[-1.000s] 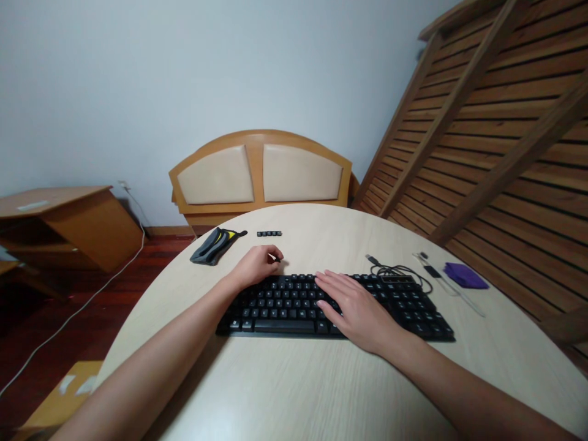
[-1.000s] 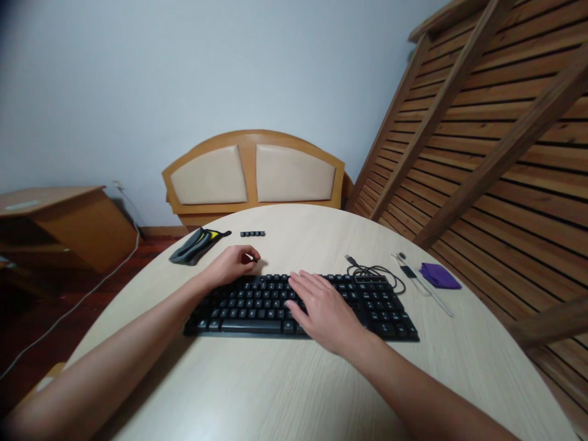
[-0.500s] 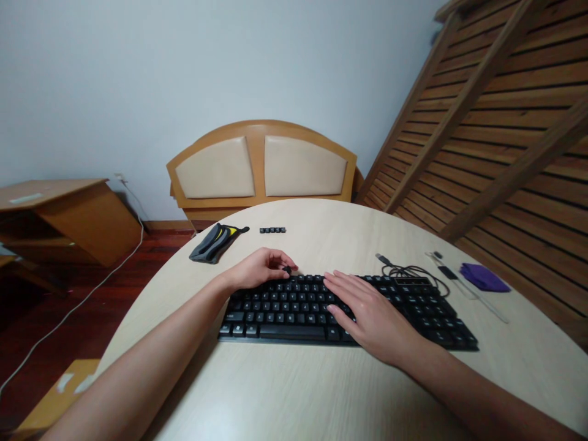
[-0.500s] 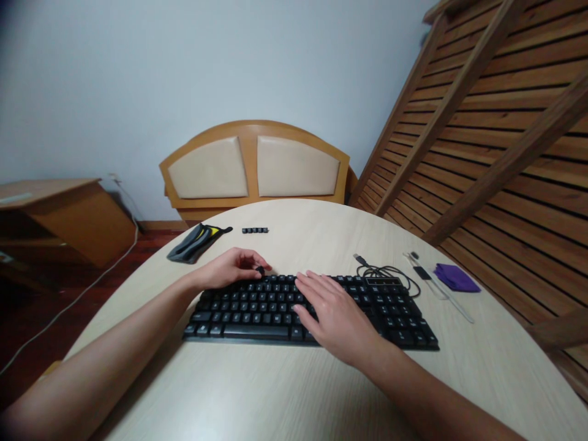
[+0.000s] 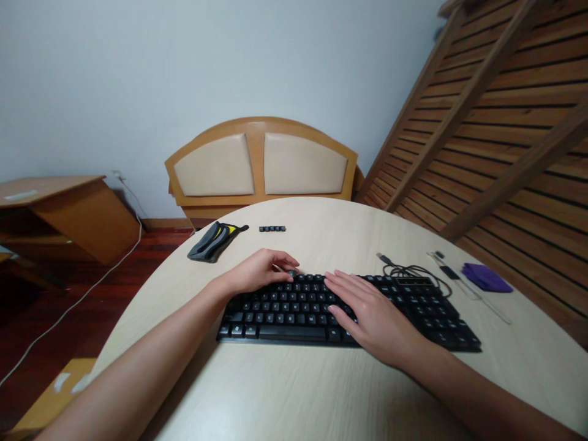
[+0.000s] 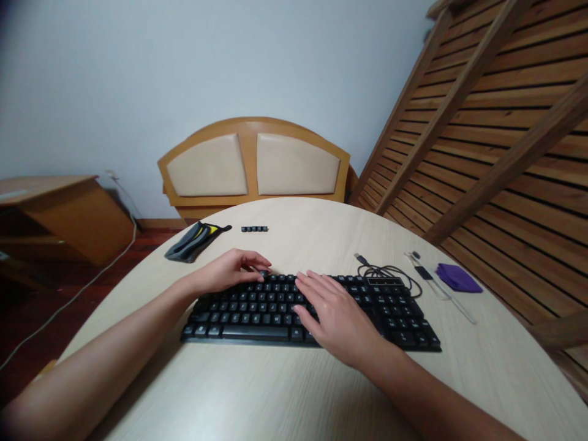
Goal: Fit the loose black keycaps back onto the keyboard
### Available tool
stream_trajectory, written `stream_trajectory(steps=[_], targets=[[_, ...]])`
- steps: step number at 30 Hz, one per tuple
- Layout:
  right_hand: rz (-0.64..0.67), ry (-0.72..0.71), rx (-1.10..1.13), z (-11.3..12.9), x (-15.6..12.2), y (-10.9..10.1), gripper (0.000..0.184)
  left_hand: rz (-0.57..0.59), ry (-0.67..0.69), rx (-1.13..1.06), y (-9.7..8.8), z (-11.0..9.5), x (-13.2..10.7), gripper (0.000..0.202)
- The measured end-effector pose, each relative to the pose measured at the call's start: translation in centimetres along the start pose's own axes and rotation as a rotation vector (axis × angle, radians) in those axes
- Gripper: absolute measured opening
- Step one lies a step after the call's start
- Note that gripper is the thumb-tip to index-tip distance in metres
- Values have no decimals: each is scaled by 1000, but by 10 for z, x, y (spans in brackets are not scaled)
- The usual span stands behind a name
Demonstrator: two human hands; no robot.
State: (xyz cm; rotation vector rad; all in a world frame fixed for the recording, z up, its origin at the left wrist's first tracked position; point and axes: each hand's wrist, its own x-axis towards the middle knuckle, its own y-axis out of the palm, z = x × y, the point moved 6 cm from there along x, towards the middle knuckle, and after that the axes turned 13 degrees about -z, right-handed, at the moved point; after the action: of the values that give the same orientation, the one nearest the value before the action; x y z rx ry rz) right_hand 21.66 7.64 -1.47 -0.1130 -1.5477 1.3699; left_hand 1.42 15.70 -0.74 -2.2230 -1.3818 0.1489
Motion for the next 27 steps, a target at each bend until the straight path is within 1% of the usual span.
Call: stream_trajectory(steps=[4,9,19,27], targets=[[5,1,-1,1,1,0,43,47,12,86,3,-5,-2,20],[-5,13,20,1,1,-1,43,64,-14,109,1,0,-2,23],[-2,5,9,0,1,0,43,38,-63,28,-1,13,2,25],[-3,6,11,1,1,-1,42,63,-83,5,-1,10,0,25]])
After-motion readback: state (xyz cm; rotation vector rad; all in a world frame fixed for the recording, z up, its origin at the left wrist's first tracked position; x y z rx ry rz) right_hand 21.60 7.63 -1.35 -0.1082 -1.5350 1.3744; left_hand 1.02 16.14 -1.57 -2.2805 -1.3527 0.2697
